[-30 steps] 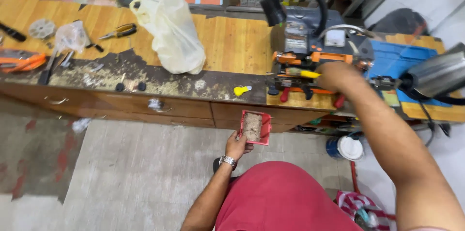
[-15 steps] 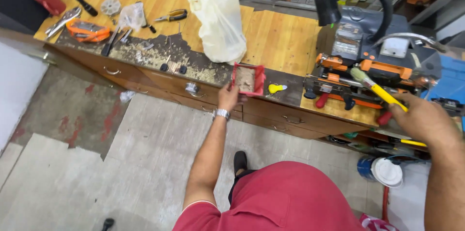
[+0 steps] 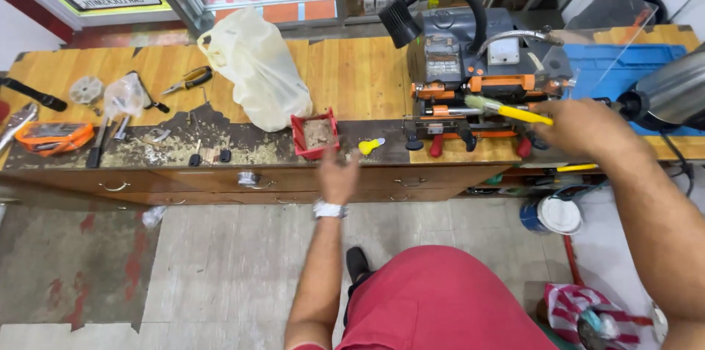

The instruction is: Cleaning metal shavings and debris from a key cutting machine and the surrounding workbench using a brush and a small tray.

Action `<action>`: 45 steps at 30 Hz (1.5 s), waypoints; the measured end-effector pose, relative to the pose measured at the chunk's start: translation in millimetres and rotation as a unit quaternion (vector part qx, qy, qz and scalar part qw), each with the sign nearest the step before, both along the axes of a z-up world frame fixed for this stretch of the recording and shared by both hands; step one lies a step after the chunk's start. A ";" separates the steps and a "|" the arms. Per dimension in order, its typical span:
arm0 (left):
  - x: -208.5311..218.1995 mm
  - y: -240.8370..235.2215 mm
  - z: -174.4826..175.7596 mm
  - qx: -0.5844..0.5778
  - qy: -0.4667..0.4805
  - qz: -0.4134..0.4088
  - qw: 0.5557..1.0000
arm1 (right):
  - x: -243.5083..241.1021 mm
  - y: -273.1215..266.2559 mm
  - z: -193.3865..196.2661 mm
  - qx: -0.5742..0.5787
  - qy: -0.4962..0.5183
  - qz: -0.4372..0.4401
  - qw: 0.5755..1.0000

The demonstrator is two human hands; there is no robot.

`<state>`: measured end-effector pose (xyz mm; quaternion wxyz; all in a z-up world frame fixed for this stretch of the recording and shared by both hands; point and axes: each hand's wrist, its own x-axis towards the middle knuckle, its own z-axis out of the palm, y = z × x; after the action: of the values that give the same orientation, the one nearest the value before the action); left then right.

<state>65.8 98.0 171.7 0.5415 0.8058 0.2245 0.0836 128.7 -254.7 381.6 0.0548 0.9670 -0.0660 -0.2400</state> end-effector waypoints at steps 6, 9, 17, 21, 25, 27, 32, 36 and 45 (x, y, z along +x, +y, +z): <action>69.4 -87.6 9.8 -0.022 0.022 -0.308 0.951 | 67.2 8.6 -55.5 -0.069 -0.056 0.149 0.985; 75.9 -92.5 -4.9 0.009 0.039 -0.287 0.957 | 111.8 0.1 -107.1 -0.124 -0.062 0.159 0.977; 47.5 -106.2 12.9 0.016 0.008 -0.181 0.983 | 107.0 97.9 -109.3 -0.142 -0.006 0.201 0.969; 44.5 -107.0 13.5 -0.041 -0.003 -0.171 0.984 | 94.0 109.5 -79.0 -0.048 -0.025 0.247 0.968; 41.5 -110.4 13.8 -0.035 0.003 -0.139 0.990 | 105.5 78.4 -83.1 -0.074 -0.079 0.207 0.972; 45.8 -112.8 3.8 -0.032 0.000 -0.134 0.991 | 84.0 87.9 -77.4 -0.108 -0.047 0.222 0.968; 43.2 -110.0 9.1 -0.031 0.004 -0.141 0.989 | 67.2 102.5 -56.9 -0.025 -0.042 0.203 0.978; 40.8 -109.4 15.7 -0.022 -0.008 -0.130 0.991 | 70.5 68.0 -58.0 -0.072 -0.074 0.150 0.983; 50.9 -114.3 -20.4 -0.012 -0.039 -0.120 0.992 | 39.4 137.1 -73.6 0.050 -0.126 0.239 0.961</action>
<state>116.7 -16.3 151.3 0.5661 0.8161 0.1060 0.0472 168.1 -117.6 308.0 0.0533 0.9785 0.1729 -0.0989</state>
